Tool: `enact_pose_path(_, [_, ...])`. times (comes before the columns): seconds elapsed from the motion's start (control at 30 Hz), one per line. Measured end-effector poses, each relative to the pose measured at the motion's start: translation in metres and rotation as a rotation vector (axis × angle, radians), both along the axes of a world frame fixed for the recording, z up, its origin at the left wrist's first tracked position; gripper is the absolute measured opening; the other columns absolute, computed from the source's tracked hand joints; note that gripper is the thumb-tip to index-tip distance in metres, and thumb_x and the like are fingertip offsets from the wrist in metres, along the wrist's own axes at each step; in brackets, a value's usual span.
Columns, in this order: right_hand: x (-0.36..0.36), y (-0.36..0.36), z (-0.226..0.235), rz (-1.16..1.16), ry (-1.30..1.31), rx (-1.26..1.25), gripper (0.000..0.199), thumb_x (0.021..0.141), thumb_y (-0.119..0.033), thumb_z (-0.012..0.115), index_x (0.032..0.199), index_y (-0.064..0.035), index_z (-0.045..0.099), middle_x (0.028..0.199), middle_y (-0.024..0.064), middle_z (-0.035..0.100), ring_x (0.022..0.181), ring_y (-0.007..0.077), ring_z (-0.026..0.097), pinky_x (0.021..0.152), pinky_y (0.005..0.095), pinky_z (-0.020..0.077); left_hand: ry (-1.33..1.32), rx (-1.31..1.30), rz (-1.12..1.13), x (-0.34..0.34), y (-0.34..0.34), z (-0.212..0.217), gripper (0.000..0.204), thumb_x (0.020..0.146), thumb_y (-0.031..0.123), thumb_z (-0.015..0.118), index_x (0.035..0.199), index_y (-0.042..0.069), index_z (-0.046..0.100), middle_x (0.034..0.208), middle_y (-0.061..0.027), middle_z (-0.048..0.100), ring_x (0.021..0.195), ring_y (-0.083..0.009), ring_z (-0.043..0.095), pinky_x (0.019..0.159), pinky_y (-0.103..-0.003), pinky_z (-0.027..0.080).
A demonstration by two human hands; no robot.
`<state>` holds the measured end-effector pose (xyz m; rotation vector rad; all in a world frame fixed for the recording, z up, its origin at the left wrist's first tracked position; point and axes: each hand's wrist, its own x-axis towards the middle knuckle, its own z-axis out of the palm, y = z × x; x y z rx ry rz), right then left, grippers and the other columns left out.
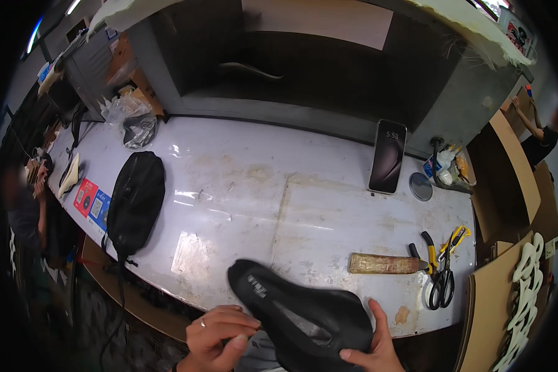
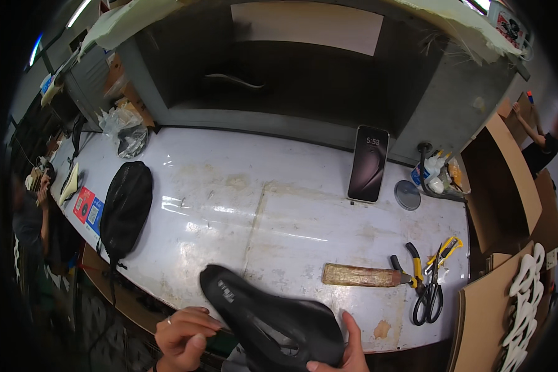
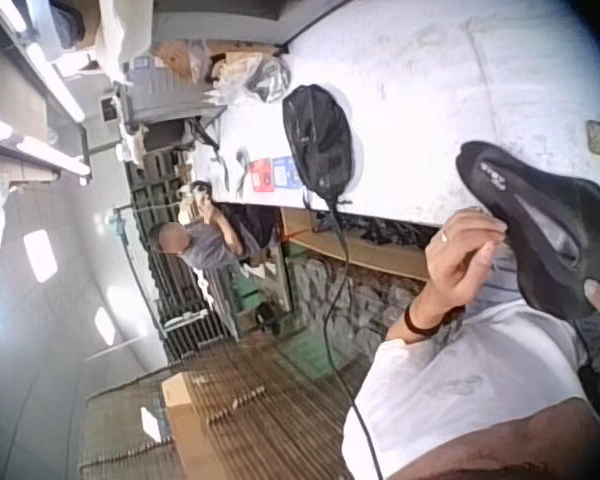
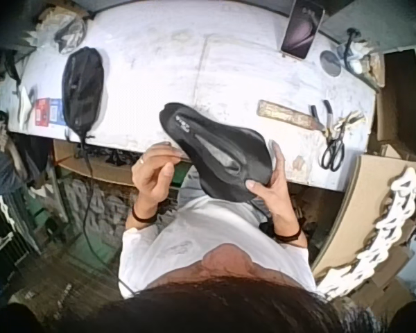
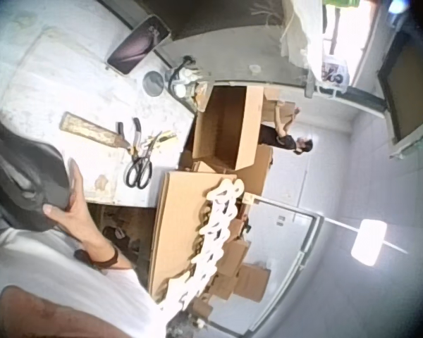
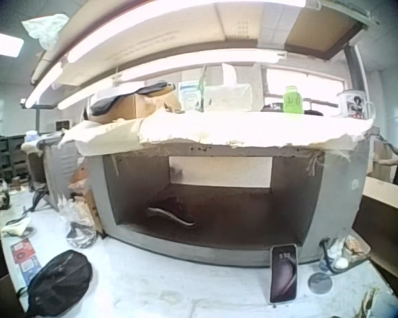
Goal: The person picks up a bicycle saddle, trims the edges of a black cover with scissors, and stretches it over the saddle. They then secure the cover by pressing the edges into the frame using their hands and pliers.
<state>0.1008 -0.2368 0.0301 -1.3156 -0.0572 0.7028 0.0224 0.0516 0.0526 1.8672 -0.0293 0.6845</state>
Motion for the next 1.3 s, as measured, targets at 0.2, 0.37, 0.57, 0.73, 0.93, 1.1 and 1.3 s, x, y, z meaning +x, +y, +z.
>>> enact_pose_path(0.2, [0.016, -0.009, 0.002, 0.005, -0.38, -0.51, 0.073, 0.102, -0.015, 0.068, 0.163, -0.0039, 0.029, 0.066, -0.0017, 0.047, 0.058, 0.0069, 0.035, 0.054, 0.0264, 0.0277, -0.021, 0.151, -0.074, 0.012, -0.029, -0.008, 0.009, 0.09, 0.005, 0.076, 0.092, -0.002, 0.072, 0.097, -0.0172, 0.075, 0.092, -0.0332, 0.075, 0.088, -0.047, 0.057])
enact_pose_path(0.37, [0.04, 0.019, 0.012, -0.061, -0.652, -0.704, 0.04, 0.093, -0.004, 0.069, 0.132, 0.0006, 0.061, 0.103, 0.0153, 0.07, 0.092, 0.0242, 0.071, 0.081, 0.039, 0.0571, 0.1, 0.383, -0.124, 0.024, -0.034, 0.008, 0.026, 0.088, 0.015, 0.081, 0.106, -0.001, 0.072, 0.121, -0.0197, 0.071, 0.112, -0.0373, 0.07, 0.096, -0.05, 0.054])
enact_pose_path(0.57, [0.071, 0.063, -0.001, 0.298, -0.862, -0.685, 0.02, 0.103, -0.016, 0.06, 0.103, 0.0034, 0.065, 0.088, 0.0212, 0.065, 0.086, 0.0419, 0.066, 0.072, 0.0447, 0.0521, 0.322, 0.605, -0.318, 0.027, -0.043, 0.003, 0.068, 0.092, 0.037, 0.077, 0.147, 0.004, 0.056, 0.156, -0.0172, 0.051, 0.145, -0.0372, 0.047, 0.114, -0.056, 0.039])
enact_pose_path(0.73, [0.079, 0.065, 0.002, 0.352, -0.817, -0.808, 0.03, 0.104, -0.026, 0.06, 0.086, -0.0014, 0.06, 0.062, 0.0183, 0.063, 0.061, 0.0421, 0.066, 0.056, 0.0498, 0.0518, 0.36, 0.667, -0.337, 0.025, -0.042, -0.003, 0.076, 0.09, 0.049, 0.075, 0.15, 0.007, 0.055, 0.156, -0.0124, 0.052, 0.148, -0.0322, 0.046, 0.117, -0.057, 0.035])
enact_pose_path(0.93, [0.082, 0.068, -0.007, 0.424, -0.991, -0.887, 0.027, 0.102, -0.024, 0.063, 0.084, -0.0043, 0.057, 0.052, 0.0168, 0.057, 0.047, 0.0421, 0.059, 0.046, 0.0498, 0.0471, 0.412, 0.699, -0.369, 0.027, -0.036, -0.01, 0.081, 0.089, 0.055, 0.074, 0.152, 0.008, 0.054, 0.158, -0.0108, 0.051, 0.149, -0.031, 0.045, 0.116, -0.061, 0.034])
enact_pose_path(1.1, [0.08, 0.072, -0.017, 0.507, -1.098, -0.953, 0.027, 0.102, -0.027, 0.059, 0.085, -0.0068, 0.057, 0.046, 0.0102, 0.057, 0.04, 0.0303, 0.061, 0.039, 0.0457, 0.0458, 0.424, 0.709, -0.39, 0.029, -0.033, -0.017, 0.083, 0.09, 0.058, 0.071, 0.154, 0.009, 0.052, 0.161, -0.0107, 0.048, 0.15, -0.0312, 0.043, 0.115, -0.065, 0.032])
enact_pose_path(1.3, [0.081, 0.077, -0.005, 0.641, -1.043, -0.997, 0.019, 0.1, -0.022, 0.057, 0.089, -0.007, 0.058, 0.053, 0.013, 0.063, 0.046, 0.0323, 0.066, 0.043, 0.0462, 0.0495, 0.428, 0.668, -0.391, 0.024, -0.034, -0.02, 0.087, 0.088, 0.06, 0.071, 0.156, 0.008, 0.05, 0.164, -0.0091, 0.044, 0.154, -0.031, 0.039, 0.115, -0.066, 0.03])
